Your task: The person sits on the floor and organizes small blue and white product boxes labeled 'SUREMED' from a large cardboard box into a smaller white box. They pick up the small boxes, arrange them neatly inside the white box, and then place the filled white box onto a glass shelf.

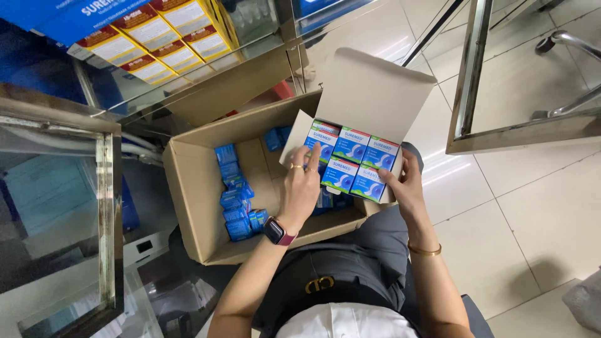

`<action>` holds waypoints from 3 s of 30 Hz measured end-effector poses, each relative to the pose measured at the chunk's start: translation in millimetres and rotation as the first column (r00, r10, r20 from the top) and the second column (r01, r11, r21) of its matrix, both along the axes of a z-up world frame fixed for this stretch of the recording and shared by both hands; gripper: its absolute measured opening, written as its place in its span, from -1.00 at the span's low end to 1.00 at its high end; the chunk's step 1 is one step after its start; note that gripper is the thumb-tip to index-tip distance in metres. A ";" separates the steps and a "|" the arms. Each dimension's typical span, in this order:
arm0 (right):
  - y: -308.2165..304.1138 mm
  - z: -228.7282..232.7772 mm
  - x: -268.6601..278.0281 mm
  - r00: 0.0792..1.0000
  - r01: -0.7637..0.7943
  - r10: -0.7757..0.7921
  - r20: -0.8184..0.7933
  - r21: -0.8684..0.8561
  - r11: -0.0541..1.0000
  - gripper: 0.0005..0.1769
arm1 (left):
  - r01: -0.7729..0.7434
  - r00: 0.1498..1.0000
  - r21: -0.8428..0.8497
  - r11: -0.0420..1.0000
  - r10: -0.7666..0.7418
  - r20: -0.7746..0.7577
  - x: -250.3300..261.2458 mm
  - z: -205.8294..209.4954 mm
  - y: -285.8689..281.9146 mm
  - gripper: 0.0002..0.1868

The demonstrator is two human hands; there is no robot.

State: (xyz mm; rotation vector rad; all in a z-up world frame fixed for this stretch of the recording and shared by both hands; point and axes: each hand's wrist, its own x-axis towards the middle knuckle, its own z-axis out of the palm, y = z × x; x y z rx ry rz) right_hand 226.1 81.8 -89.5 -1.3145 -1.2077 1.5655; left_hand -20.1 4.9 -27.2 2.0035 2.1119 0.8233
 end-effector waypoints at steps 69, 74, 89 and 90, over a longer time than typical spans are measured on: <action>-3.2 4.9 -0.2 1.000 0.002 -0.002 -0.003 -0.003 1.000 -0.26 | -0.216 0.130 -0.183 0.959 0.214 0.968 -7.7 -19.9 -36.8 -0.58; -2.8 10.9 -2.1 1.000 -0.001 0.001 0.013 -0.027 1.000 -0.26 | -0.347 0.372 -0.188 0.919 0.319 0.872 -5.7 -57.0 -33.2 -0.54; -3.2 8.5 -1.9 0.999 0.012 -0.012 0.032 -0.030 0.999 -0.23 | -0.072 0.064 -0.257 0.964 0.262 0.963 -21.5 -67.2 -19.8 -0.45; -2.1 10.4 -3.1 0.998 0.026 -0.025 0.055 -0.031 0.999 -0.21 | -0.074 0.056 -0.300 0.951 0.304 0.951 -21.0 -60.7 -16.6 -0.42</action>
